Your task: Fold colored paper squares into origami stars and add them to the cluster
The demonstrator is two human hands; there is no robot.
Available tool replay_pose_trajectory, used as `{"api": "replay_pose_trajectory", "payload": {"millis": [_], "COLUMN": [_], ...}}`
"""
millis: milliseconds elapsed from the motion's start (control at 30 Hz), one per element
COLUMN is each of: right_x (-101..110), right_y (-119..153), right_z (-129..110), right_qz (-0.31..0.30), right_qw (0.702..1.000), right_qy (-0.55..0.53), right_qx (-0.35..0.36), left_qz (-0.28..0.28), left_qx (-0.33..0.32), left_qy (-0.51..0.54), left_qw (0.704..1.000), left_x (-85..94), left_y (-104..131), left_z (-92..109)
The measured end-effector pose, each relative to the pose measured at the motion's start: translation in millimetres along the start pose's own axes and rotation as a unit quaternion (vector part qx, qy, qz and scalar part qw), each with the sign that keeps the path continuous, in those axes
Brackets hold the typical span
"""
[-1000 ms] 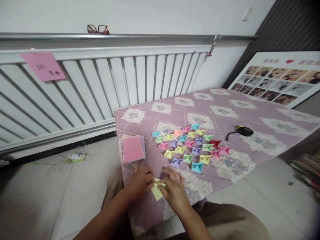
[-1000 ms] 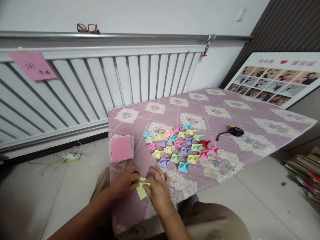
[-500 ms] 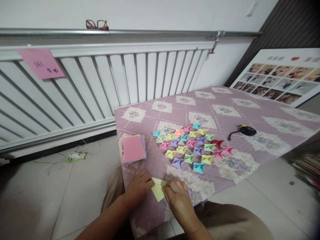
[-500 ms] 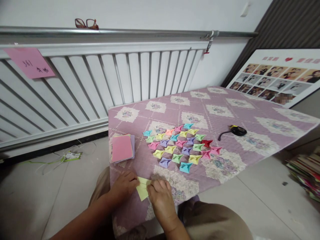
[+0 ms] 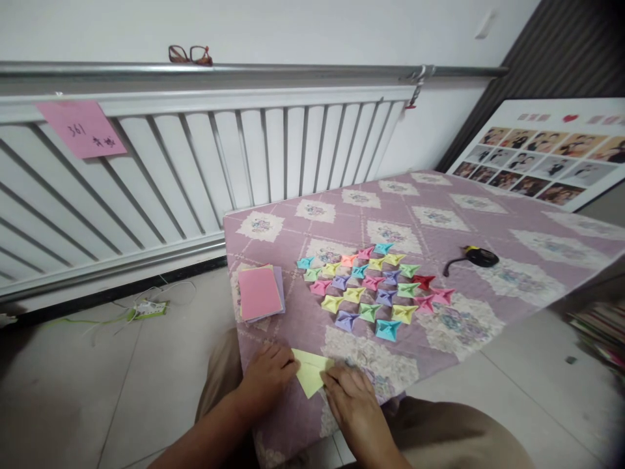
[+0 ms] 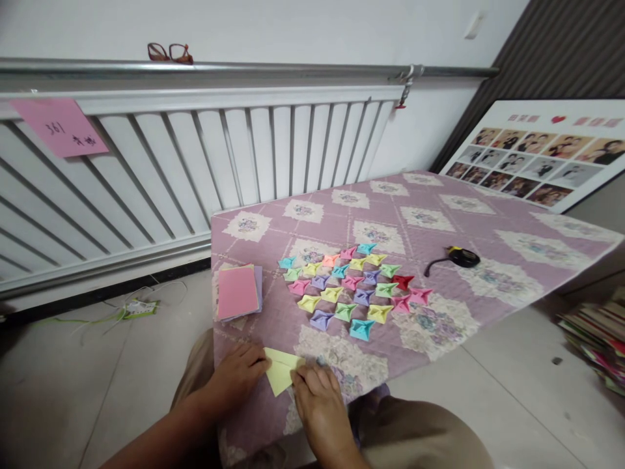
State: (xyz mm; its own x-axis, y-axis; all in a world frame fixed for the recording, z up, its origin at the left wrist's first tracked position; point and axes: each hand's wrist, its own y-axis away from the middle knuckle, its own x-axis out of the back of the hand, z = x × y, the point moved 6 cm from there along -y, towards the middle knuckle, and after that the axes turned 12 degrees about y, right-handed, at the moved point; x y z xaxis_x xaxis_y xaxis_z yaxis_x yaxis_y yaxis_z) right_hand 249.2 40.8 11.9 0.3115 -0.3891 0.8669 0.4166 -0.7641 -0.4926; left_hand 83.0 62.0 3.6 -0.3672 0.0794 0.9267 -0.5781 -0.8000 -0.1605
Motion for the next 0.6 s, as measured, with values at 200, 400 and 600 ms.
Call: {"api": "replay_pose_trajectory", "payload": {"millis": [200,400,600], "right_x": [3,-6,-12], "right_y": [7,17,23], "right_z": [1,5,11], "right_qz": [0.003,-0.002,0.052], "right_qw": [1.000,0.996,0.992], "right_qy": [0.029,0.080,0.095], "right_qx": [0.003,0.041,0.067], "left_qz": [-0.014,-0.028,0.015], "left_qx": [0.011,0.040,0.074], "left_qy": [-0.026,-0.022,0.021], "left_qw": [0.999,0.999,0.997], "left_x": [-3.4,-9.6,-24.8], "left_y": [1,-1,1], "left_z": [5,3,-7]}}
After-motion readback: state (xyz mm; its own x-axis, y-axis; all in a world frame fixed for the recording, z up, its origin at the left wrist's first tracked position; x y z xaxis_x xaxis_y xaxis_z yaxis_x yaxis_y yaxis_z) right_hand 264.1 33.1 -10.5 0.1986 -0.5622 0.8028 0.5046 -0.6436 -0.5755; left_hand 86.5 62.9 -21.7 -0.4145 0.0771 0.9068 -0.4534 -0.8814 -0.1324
